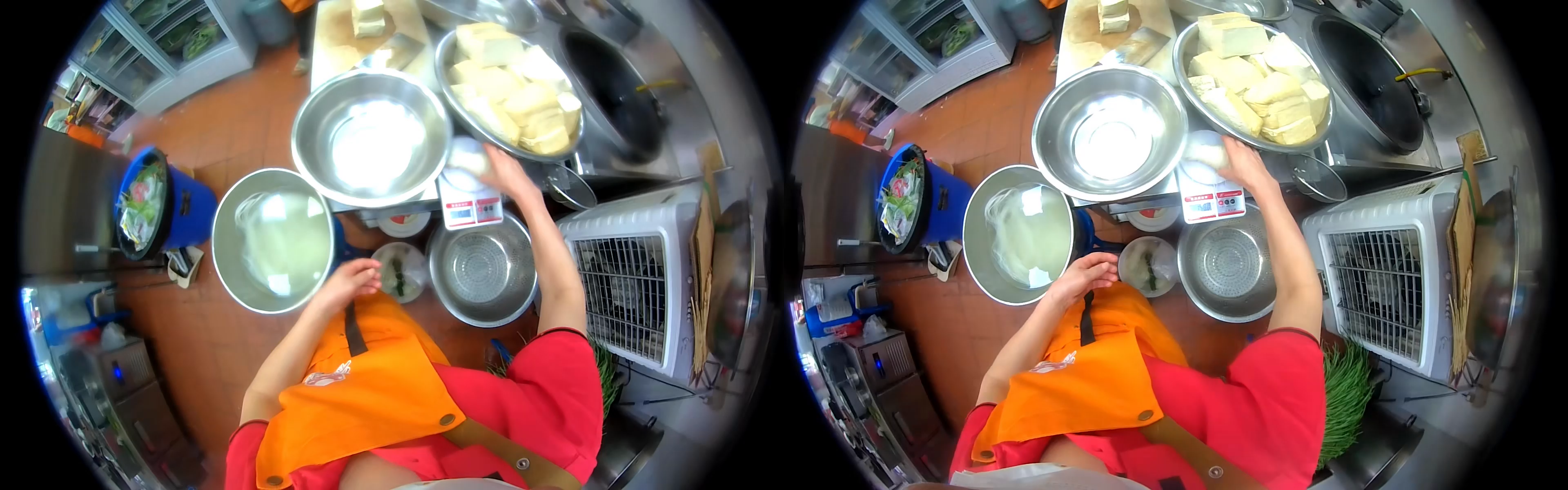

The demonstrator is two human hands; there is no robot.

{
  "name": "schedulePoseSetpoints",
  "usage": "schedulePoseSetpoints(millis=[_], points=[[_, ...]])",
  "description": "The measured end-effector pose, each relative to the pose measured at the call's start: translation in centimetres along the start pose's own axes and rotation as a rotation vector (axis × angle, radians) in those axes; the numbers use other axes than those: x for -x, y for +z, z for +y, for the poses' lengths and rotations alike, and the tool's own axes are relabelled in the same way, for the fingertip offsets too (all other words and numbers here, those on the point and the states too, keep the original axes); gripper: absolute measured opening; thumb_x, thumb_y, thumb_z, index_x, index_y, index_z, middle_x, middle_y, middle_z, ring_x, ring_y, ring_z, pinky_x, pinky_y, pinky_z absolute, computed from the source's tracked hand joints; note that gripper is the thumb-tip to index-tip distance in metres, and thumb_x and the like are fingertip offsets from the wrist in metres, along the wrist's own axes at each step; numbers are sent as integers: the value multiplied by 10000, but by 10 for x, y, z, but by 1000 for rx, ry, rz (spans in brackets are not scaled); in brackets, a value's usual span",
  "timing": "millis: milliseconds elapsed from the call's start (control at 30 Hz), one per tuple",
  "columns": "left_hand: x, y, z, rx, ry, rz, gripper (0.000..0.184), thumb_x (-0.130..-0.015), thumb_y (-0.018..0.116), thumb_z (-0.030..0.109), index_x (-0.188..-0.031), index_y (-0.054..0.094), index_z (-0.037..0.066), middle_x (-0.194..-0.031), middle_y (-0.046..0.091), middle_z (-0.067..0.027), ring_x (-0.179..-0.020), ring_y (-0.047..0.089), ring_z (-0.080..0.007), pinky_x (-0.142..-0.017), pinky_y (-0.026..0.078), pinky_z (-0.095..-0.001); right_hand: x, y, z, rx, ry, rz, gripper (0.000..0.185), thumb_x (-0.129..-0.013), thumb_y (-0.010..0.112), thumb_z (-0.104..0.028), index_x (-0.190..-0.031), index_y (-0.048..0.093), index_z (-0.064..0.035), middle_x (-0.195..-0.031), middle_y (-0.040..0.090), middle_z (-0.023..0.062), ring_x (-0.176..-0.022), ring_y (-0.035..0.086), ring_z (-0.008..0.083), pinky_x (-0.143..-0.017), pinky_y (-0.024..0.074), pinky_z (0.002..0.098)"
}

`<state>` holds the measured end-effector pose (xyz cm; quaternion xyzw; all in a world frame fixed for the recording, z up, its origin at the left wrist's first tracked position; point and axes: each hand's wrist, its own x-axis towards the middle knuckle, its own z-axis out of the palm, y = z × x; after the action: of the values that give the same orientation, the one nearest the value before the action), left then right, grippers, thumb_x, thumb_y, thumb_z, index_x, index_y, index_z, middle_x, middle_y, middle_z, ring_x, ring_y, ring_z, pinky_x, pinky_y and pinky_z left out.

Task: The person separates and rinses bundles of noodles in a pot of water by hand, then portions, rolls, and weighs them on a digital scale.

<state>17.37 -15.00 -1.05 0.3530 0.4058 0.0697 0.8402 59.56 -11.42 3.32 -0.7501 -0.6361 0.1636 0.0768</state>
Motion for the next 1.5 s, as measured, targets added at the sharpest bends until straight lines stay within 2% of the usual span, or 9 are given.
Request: schedulePoseSetpoints(millis=[200, 300, 367, 400, 533, 633, 800, 1100, 1500], points=[[-40, 25, -1, -35, -84, -66, 292, -951, 534, 160, -1219, 494, 49, -1089, 556, -77, -980, 602, -174, -855, 499, -288, 48, 39, 59, -407, 274, 138, 684, -781, 708, -274, -1335, 405, -10, -1340, 486, 194, -1226, 481, 335, -990, 412, 394], [-48, 24, 1, 22, -78, -46, 294, -948, 536, 148, -1219, 490, 45, -1086, 570, -92, -985, 611, -196, -853, 507, -299, 76, 89, 73, -1034, 639, 203, 609, -849, 667, -345, -1313, 434, -26, -1286, 530, 140, -1168, 520, 274, -937, 442, 396], [-50, 19, 7, 70, -61, -24, 290, -945, 536, 132, -1217, 490, 42, -1080, 584, -107, -979, 620, -211, -844, 517, -306, 88, 125, 87, -1468, 605, 37, 548, -875, 645, -378, -1271, 467, -42, -1213, 554, 100, -1108, 538, 214, -884, 464, 413], [-49, 16, 11, 95, -49, -8, 287, -944, 535, 123, -1216, 491, 41, -1076, 592, -115, -973, 624, -218, -837, 523, -309, 90, 127, 70, -1575, 646, 81, 438, -901, 622, -317, -1222, 492, -49, -1129, 582, 84, -1017, 578, 183, -792, 507, 395], [-46, 10, 23, 141, -23, 82, 263, -949, 518, 86, -1206, 505, 31, -1062, 616, -135, -946, 639, -230, -800, 547, -306, 92, 156, 61, -1695, 642, 215, 284, -943, 547, -154, -1201, 490, -52, -1065, 615, 78, -890, 637, 177, -687, 558, 325], [-47, 2, 24, 144, -4, 107, 253, -953, 513, 90, -1198, 517, 27, -1043, 625, -127, -924, 643, -213, -788, 550, -297, 100, 166, 43, -1840, 683, 290, 277, -945, 541, -142, -1202, 487, -53, -1076, 613, 91, -922, 640, 198, -721, 568, 356], [-37, -1, 18, 132, -8, 94, 238, -953, 520, 98, -1181, 534, 31, -1012, 637, -107, -891, 646, -182, -774, 548, -287, 108, 182, 5, -2078, 747, 456, 236, -948, 503, -63, -1175, 446, -34, -1134, 578, 173, -1069, 586, 316, -907, 499, 530], [-30, -15, -2, 163, -23, 63, 206, -956, 522, 112, -1149, 560, 50, -957, 649, -82, -843, 648, -167, -751, 545, -278, 110, 190, -18, -2250, 696, 553, 287, -952, 476, -38, -1229, 405, -20, -1191, 533, 203, -1101, 557, 340, -933, 482, 551], [-23, -25, -6, 182, -5, 52, 197, -958, 522, 118, -1139, 571, 58, -936, 649, -58, -819, 637, -144, -746, 535, -261, 117, 199, -9, -2232, 721, 459, 409, -887, 609, -127, -1249, 422, -106, -1200, 548, 129, -1103, 539, 291, -914, 448, 508]])
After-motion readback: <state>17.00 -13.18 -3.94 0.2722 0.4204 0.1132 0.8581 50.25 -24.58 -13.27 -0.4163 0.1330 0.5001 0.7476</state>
